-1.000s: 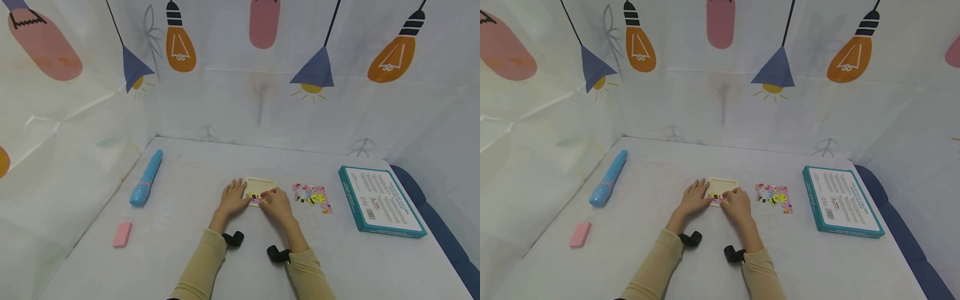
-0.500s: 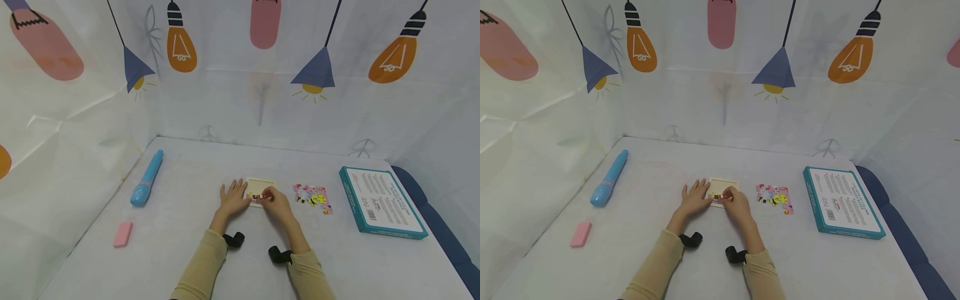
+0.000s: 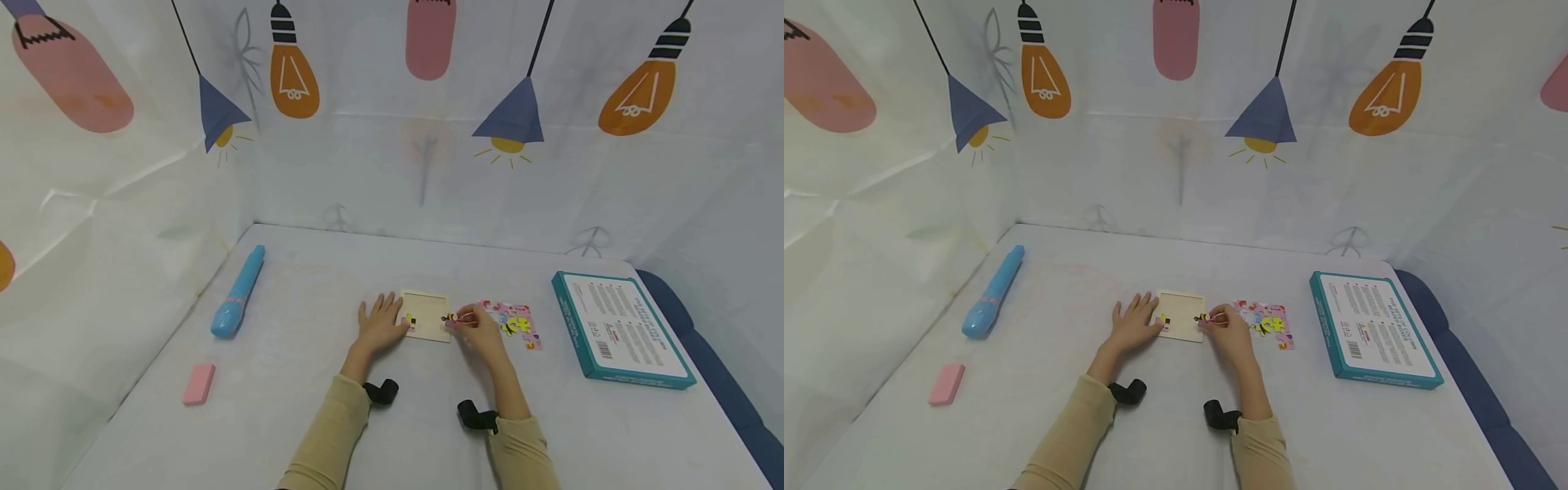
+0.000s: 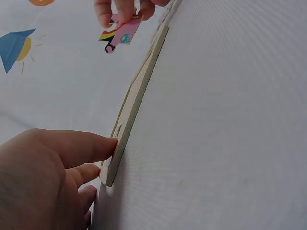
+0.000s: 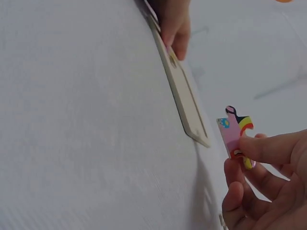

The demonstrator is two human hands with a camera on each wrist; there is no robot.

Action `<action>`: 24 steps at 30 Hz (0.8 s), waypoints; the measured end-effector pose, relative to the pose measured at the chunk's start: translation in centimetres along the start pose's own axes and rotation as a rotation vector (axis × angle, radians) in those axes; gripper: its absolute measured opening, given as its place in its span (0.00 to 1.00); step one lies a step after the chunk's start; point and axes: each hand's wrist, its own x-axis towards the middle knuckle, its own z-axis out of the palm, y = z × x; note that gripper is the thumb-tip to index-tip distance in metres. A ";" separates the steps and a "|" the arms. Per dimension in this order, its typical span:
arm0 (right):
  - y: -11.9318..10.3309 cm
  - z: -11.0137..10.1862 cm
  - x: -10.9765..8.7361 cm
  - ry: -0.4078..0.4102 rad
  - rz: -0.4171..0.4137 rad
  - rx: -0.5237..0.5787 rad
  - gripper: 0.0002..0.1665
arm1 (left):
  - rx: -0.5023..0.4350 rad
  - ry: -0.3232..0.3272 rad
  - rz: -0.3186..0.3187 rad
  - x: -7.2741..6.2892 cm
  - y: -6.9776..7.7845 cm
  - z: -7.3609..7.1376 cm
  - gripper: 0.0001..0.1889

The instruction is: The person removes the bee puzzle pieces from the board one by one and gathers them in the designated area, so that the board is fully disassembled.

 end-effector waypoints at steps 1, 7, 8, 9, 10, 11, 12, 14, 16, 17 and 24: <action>0.2 -0.4 0.0 0.002 0.025 0.001 0.11 | -0.004 0.000 0.002 0.0 0.0 0.0 0.31; 1.3 -2.6 -0.2 -0.014 0.112 -0.031 0.13 | 0.002 0.000 0.004 -0.1 0.1 -0.1 0.32; 1.5 -2.9 -0.3 -0.018 0.123 -0.037 0.13 | 0.002 0.000 0.003 0.0 0.1 -0.1 0.32; 1.6 -3.2 -0.4 -0.023 0.138 -0.034 0.13 | 0.002 0.000 0.001 0.0 0.1 -0.1 0.32; 1.7 -3.4 -0.4 -0.024 0.147 -0.036 0.14 | 0.003 -0.001 0.000 -0.1 0.1 -0.1 0.32; 1.9 -3.7 -0.6 -0.022 0.152 -0.038 0.13 | 0.004 -0.001 -0.001 -0.1 0.1 -0.1 0.32; 2.0 -4.0 -0.7 -0.020 0.155 -0.040 0.14 | 0.006 0.000 -0.001 -0.1 0.1 -0.1 0.32; 2.3 -4.6 -0.9 -0.015 0.162 -0.046 0.14 | 0.004 0.000 -0.001 -0.1 0.1 -0.1 0.32; 2.5 -5.2 -1.1 -0.006 0.170 -0.050 0.15 | 0.006 -0.001 -0.001 -0.1 0.1 -0.1 0.32; 2.7 -5.5 -1.2 -0.003 0.173 -0.058 0.16 | 0.006 -0.002 -0.001 -0.1 0.1 -0.1 0.32; 3.8 -6.9 -1.6 0.028 0.273 -0.081 0.21 | 0.005 0.000 -0.005 0.0 0.0 0.0 0.32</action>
